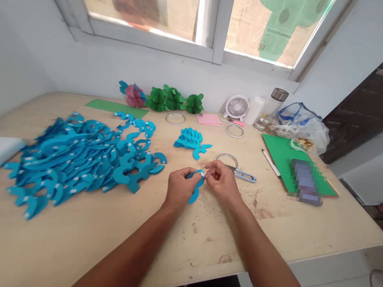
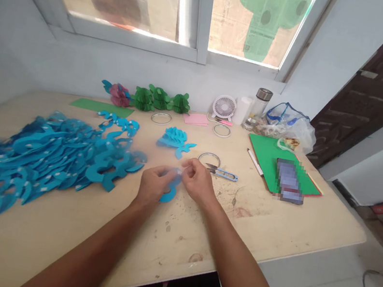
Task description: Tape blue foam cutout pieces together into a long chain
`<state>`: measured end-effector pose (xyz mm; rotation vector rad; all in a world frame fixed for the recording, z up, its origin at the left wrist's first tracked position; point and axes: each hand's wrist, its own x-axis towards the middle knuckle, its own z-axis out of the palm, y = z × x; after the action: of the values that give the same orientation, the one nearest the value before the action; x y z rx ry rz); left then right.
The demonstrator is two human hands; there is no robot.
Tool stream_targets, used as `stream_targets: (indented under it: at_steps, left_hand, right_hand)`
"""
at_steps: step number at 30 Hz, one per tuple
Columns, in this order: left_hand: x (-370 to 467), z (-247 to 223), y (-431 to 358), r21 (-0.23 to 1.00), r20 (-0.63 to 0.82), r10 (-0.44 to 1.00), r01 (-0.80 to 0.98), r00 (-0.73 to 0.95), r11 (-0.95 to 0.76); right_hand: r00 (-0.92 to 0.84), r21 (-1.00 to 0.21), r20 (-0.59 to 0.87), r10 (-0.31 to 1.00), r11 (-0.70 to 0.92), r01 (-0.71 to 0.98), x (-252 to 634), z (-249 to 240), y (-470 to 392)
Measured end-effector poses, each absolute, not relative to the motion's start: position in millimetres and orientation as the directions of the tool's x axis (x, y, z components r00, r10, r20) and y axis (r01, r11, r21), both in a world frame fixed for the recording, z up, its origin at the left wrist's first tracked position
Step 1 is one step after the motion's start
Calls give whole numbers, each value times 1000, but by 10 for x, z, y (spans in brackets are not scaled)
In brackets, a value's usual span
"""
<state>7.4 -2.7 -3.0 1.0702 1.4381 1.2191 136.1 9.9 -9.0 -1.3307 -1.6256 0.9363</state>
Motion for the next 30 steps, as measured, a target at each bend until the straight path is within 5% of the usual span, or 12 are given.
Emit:
stream_targets:
  at_steps: [7,30]
  left_hand:
    - [67,-18,-25,977,-207,965,-84,-163,196]
    - [98,24,-37,984,-155,988,-92,-4,154]
  right_hand:
    - [-28,-913,172,985,170,371,1405,-94,135]
    - [56,-900,179,982,141,414,1444,-51,130]
